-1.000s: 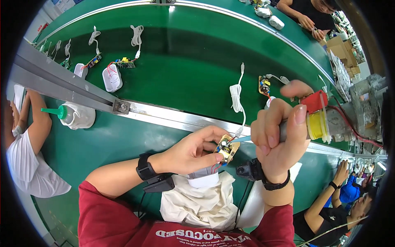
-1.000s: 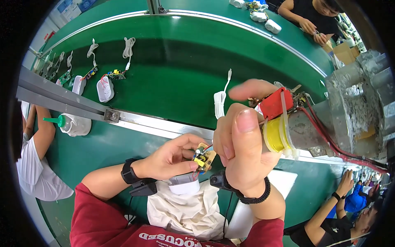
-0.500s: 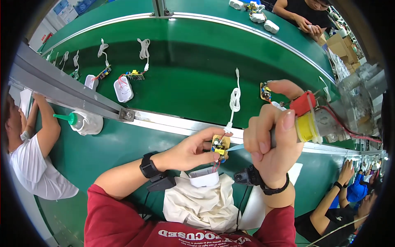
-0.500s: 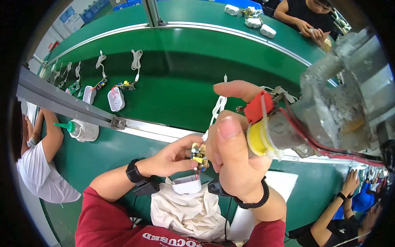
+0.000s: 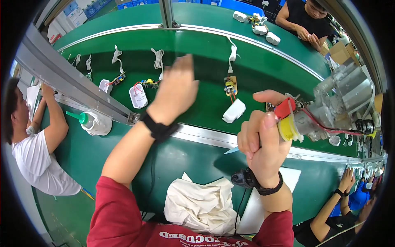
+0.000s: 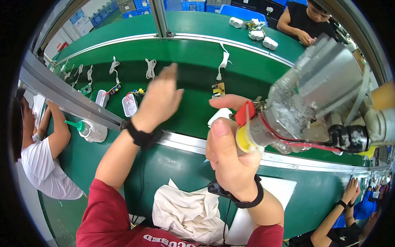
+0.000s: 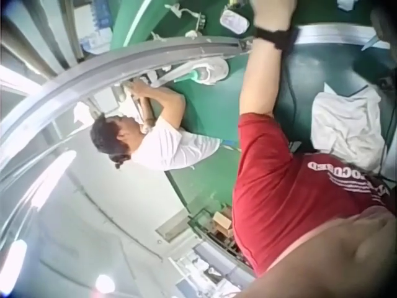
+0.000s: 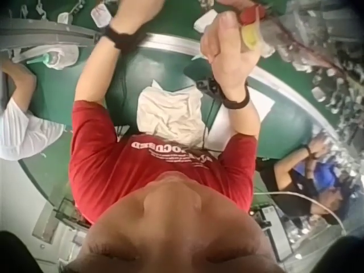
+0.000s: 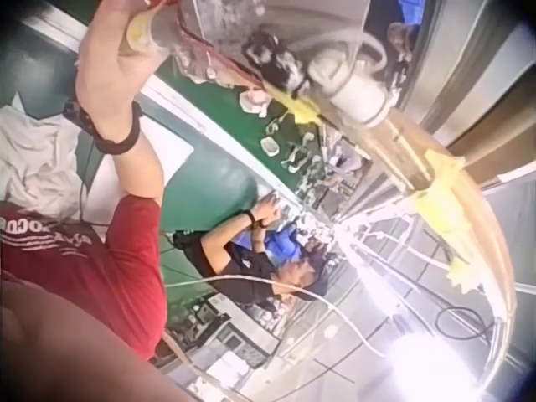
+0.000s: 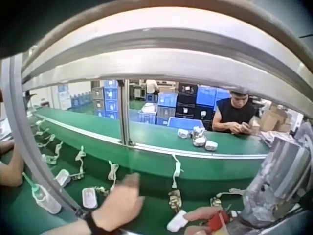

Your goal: The person picks up a circuit board and a plastic housing, applies glue to the board using a dispenser, and presses the board into the housing before placing it on the conveyor belt.

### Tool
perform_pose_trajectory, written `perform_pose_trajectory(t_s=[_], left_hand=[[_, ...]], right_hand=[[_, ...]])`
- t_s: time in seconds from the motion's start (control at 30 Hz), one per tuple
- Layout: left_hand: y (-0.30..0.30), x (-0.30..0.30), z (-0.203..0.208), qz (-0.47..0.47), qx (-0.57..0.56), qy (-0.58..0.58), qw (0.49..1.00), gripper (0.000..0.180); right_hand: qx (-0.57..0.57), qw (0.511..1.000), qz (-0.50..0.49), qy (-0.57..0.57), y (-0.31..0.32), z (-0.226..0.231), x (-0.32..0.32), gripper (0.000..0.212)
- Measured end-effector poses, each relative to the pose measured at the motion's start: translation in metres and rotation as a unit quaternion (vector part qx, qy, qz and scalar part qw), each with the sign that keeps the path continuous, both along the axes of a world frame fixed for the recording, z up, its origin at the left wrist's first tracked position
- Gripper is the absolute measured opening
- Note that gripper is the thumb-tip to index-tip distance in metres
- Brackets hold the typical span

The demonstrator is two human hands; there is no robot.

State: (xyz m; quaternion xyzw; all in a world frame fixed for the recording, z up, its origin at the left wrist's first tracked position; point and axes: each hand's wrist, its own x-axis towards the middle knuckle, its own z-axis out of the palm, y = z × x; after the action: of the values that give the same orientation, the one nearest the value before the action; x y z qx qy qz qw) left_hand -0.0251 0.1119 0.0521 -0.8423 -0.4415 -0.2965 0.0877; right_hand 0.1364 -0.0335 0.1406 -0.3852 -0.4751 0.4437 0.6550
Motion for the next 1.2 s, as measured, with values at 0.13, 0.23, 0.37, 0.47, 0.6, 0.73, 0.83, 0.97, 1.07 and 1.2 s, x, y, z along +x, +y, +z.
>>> perform_pose_trajectory(t_s=[0.13,0.23,0.37,0.47,0.6,0.73,0.83,0.97,1.07,1.2], left_hand=[[0.006,-0.073,-0.010,0.160,0.047,0.191,0.967,0.057],[0.011,-0.079,0.007,0.140,-0.122,0.187,0.965,0.047],[-0.001,-0.068,0.025,0.082,-0.209,0.039,0.974,0.035],[-0.018,-0.059,0.033,0.021,-0.307,-0.118,0.944,0.030],[-0.047,-0.058,0.051,-0.045,-0.655,-0.366,0.660,0.030],[-0.064,-0.064,0.063,-0.082,-0.735,-0.443,0.507,0.031],[-0.067,-0.071,0.041,-0.131,-0.682,-0.312,0.648,0.027],[-0.081,-0.058,0.028,-0.147,-0.657,-0.246,0.697,0.025],[-0.090,-0.035,0.018,-0.164,-0.685,-0.261,0.660,0.025],[-0.103,-0.013,-0.003,-0.220,-0.727,-0.319,0.566,0.027]], right_hand=[[-0.007,1.000,0.025,0.002,0.000,0.010,0.004,0.036],[-0.013,1.000,0.025,0.010,-0.002,0.013,0.006,0.035],[-0.008,0.999,0.026,0.023,-0.005,0.014,0.005,0.033],[-0.004,0.999,0.027,0.028,-0.005,0.015,0.004,0.032],[-0.006,0.999,0.023,0.029,-0.006,0.013,0.004,0.031],[-0.004,1.000,0.017,0.025,-0.005,0.014,0.005,0.031],[-0.003,1.000,0.010,0.016,-0.005,0.012,0.004,0.030],[-0.006,1.000,0.016,0.020,-0.003,0.005,0.001,0.030],[0.010,1.000,-0.003,0.017,0.003,-0.002,0.002,0.030],[0.009,1.000,-0.018,0.003,0.011,-0.009,0.001,0.032]])
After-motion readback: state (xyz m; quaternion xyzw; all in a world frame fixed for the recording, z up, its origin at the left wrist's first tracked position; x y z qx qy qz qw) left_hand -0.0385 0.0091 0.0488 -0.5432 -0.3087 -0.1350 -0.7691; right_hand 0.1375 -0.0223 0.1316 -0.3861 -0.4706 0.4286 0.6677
